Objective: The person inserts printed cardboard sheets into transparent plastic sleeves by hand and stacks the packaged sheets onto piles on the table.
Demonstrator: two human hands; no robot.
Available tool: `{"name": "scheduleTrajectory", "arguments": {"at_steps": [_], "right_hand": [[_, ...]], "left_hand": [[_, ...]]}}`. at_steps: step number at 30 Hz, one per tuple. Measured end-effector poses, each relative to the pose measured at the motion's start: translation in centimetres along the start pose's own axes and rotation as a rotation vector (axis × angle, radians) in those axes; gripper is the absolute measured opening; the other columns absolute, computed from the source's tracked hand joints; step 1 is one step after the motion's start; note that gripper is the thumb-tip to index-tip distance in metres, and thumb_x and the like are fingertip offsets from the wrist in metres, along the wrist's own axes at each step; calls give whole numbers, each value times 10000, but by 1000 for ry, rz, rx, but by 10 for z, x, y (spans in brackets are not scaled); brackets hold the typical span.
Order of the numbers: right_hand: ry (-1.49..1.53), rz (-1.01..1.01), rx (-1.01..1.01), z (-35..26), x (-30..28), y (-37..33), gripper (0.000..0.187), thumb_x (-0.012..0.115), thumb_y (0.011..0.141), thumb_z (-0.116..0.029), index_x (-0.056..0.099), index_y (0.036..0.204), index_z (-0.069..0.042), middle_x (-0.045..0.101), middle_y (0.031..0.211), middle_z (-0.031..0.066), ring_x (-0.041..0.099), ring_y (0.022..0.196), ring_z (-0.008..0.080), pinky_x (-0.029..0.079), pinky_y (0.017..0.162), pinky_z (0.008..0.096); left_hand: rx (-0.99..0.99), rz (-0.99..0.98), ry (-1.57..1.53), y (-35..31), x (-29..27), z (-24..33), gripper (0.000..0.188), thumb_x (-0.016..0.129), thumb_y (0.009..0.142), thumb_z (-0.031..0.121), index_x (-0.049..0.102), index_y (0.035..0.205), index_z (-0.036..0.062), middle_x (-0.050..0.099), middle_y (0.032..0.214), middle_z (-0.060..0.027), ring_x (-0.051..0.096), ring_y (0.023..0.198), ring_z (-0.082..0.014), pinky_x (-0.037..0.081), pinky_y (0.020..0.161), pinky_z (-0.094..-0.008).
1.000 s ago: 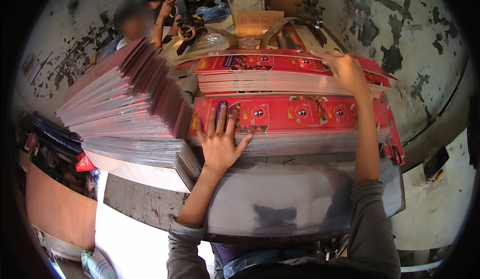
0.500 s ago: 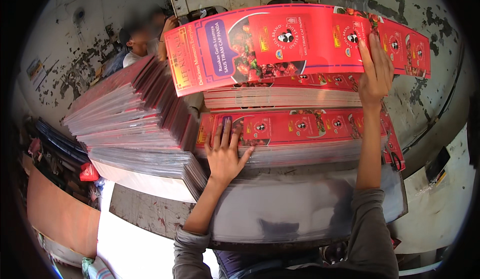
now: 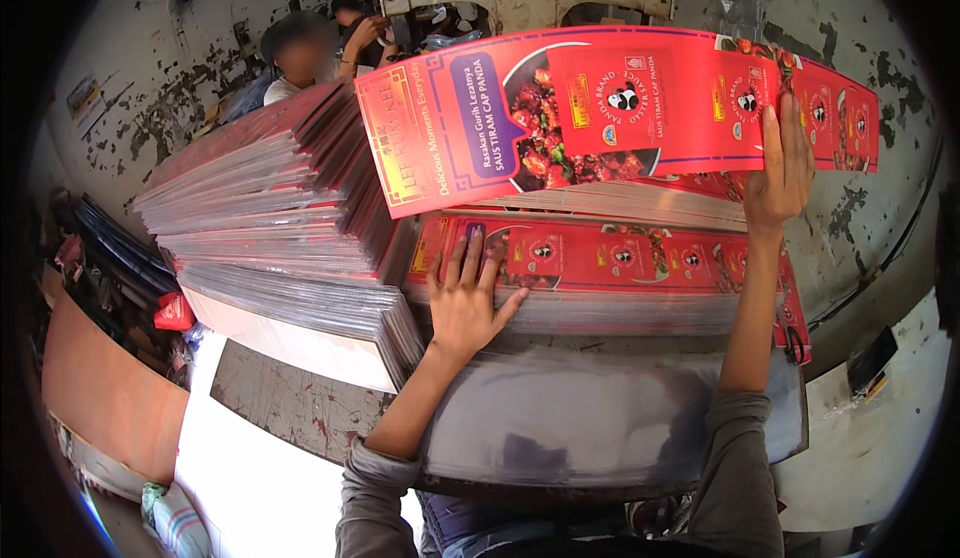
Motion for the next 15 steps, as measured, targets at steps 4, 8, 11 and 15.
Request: {"name": "scheduleTrajectory", "arguments": {"at_steps": [4, 8, 11, 15], "right_hand": [[24, 32, 5, 1, 1, -2, 351, 480, 773, 46, 596, 1093, -40, 587, 1122, 146, 571, 1042, 249, 444, 860, 328], [16, 21, 10, 15, -2, -4, 370, 471, 769, 51, 583, 1110, -38, 590, 1120, 140, 570, 1044, 246, 442, 865, 334], [37, -26, -28, 18, -2, -13, 312, 519, 833, -17, 555, 1143, -29, 571, 1162, 120, 562, 1051, 253, 443, 868, 343], [-21, -48, -12, 22, -5, -10, 331, 532, 815, -4, 553, 1144, -33, 570, 1166, 108, 555, 1063, 239, 439, 877, 334]], "left_hand": [[-2, -7, -3, 2, 2, 0, 613, 504, 791, 510, 451, 1266, 125, 425, 1308, -128, 402, 1184, -263, 240, 983, -461], [6, -2, -8, 2, -1, 3, 611, 503, 793, 508, 451, 1267, 126, 427, 1307, -130, 401, 1186, -263, 239, 984, -460], [-2, -33, -1, -1, 4, 1, 608, 499, 798, 506, 450, 1266, 122, 431, 1304, -130, 403, 1185, -264, 241, 984, -460], [9, -11, 20, -2, 3, 1, 596, 490, 806, 501, 453, 1263, 121, 438, 1297, -129, 407, 1181, -261, 244, 982, -455]]}}
Point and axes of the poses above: each hand's wrist, its own y-axis towards the middle knuckle, its own x-axis out of the palm, z = x × y, the point moved 8 cm from there along y, towards the middle knuckle
